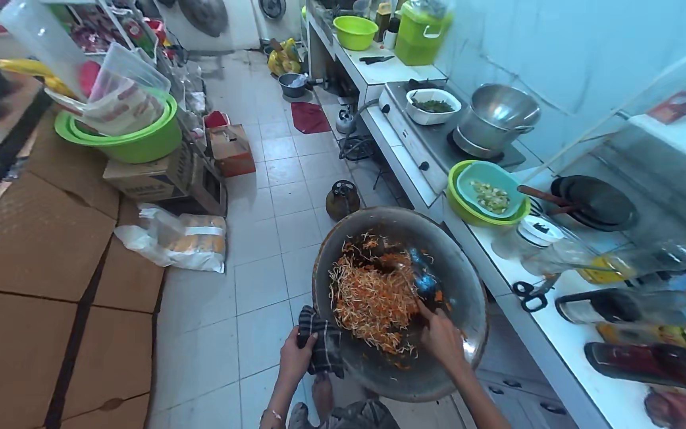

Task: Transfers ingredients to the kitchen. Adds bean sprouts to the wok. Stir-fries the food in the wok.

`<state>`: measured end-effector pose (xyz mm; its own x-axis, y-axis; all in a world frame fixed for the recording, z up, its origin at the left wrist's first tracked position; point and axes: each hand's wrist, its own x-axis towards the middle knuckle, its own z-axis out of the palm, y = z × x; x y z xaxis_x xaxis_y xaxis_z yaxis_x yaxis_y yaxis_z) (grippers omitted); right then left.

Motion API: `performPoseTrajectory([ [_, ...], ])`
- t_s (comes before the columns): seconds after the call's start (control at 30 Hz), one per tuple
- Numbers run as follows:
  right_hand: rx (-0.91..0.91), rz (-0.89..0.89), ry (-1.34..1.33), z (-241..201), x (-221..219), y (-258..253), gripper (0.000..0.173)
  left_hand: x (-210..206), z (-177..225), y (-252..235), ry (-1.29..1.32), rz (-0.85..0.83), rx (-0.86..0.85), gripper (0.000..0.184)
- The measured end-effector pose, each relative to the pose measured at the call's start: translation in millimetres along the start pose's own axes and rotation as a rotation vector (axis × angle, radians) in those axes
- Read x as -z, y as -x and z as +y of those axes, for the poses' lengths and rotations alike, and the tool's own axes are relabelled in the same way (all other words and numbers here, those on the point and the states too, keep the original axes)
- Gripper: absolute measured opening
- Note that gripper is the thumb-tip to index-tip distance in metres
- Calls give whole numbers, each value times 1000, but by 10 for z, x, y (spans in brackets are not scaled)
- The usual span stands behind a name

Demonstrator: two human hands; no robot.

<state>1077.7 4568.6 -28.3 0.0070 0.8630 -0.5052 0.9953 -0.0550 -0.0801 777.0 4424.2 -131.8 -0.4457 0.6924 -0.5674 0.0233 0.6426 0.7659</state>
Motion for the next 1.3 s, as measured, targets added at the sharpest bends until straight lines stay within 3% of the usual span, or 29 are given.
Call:
performPoseTrajectory([
  [0.13, -49, 90, -28, 63, 56, -78, 68, -32, -7, 22, -25, 14, -3, 43],
  [0.33, 95, -76, -31, 41, 121, 21, 69, -4, -12, 12, -33, 5, 0, 42],
  [0.63, -24, -7, -59, -96, -46, -69, 72, 3, -26, -3, -29, -1, -2, 44],
  [0.8, 26, -50, -33, -63, -111, -5, 77, -11, -45, 5, -21, 8, -19, 44],
  [1.0, -112, 54, -97, -28, -107, -87, 72, -24, -74, -8, -31, 16, -17, 43],
  [1.2, 24, -86, 0, -79, -123, 189, 74, 1, -96, -14, -38, -2, -36, 49],
  [1.3, -30, -102, 52, 22, -11, 172, 79, 11, -147, -4, -42, 7, -57, 47],
])
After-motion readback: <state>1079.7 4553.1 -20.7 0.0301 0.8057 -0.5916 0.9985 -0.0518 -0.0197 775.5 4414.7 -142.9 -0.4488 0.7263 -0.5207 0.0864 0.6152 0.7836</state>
